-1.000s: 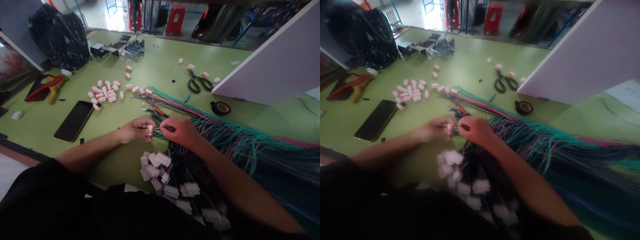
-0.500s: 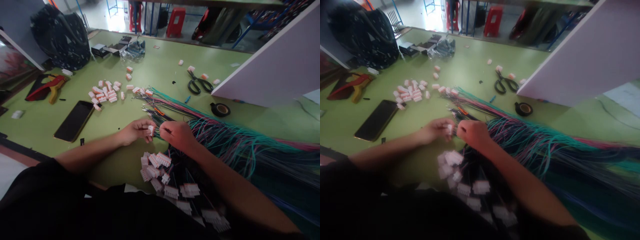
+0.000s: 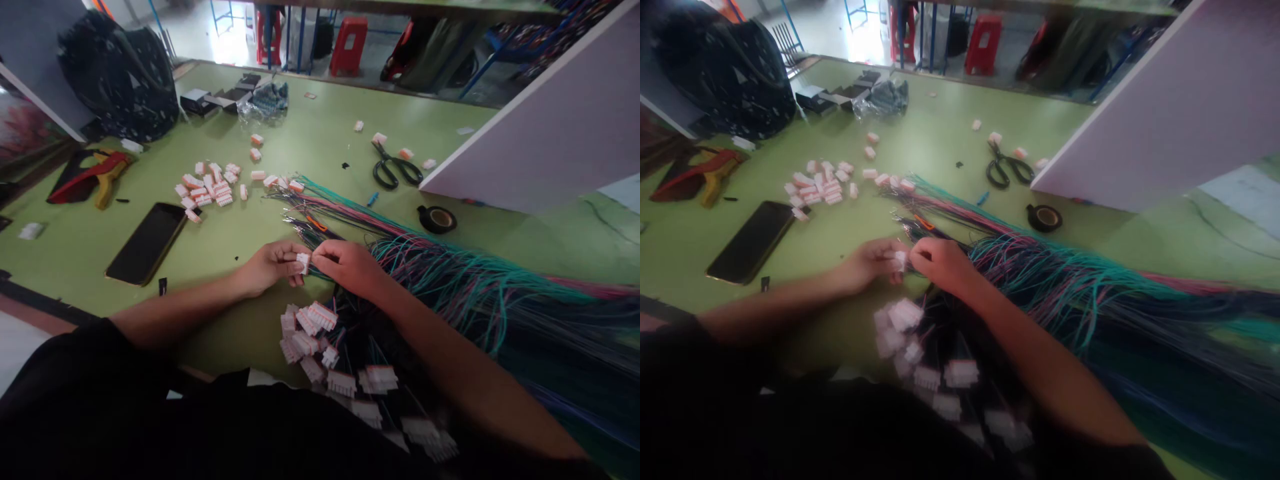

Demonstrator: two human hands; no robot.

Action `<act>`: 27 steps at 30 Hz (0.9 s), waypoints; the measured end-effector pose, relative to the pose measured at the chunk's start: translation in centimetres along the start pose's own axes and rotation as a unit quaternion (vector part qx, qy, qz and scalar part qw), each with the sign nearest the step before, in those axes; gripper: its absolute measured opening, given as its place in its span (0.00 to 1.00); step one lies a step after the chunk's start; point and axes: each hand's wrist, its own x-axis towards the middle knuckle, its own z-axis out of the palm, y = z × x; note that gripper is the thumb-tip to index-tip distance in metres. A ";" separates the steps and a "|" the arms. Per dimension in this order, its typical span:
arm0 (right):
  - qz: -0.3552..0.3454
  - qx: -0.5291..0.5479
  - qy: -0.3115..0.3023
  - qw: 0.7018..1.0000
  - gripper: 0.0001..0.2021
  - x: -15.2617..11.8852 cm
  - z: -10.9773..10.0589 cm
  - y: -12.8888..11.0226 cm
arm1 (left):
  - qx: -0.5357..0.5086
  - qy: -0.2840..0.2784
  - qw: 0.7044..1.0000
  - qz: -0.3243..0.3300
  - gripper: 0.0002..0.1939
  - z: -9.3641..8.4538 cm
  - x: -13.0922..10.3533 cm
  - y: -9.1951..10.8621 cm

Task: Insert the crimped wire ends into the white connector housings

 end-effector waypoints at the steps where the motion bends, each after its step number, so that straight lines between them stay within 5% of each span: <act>1: 0.003 0.005 -0.006 1.000 0.07 0.1 -0.3 0.1 | -0.003 0.003 1.000 -0.002 0.16 0.0 0.0 0.0; 10: -0.014 -0.049 0.019 0.999 0.09 -0.4 1.1 -0.2 | 0.022 -0.004 1.000 -0.005 0.16 -0.1 0.0 -0.3; 15: -0.002 -0.025 -0.110 0.994 0.10 1.1 -3.3 1.6 | 0.007 -0.030 0.999 -0.011 0.19 -0.2 0.2 -0.6; 19: 0.097 -0.185 0.097 0.973 0.08 3.8 -6.6 5.3 | 0.001 -0.045 0.999 -0.017 0.18 -0.5 0.3 -0.7; 22: 0.111 -0.268 0.086 0.953 0.06 5.0 -6.4 7.5 | -0.008 -0.047 0.999 -0.014 0.18 -0.7 0.4 -0.6; 27: 0.145 -0.161 0.256 0.942 0.06 5.0 -6.5 8.7 | -0.026 -0.040 0.999 -0.014 0.18 -0.7 0.4 -0.5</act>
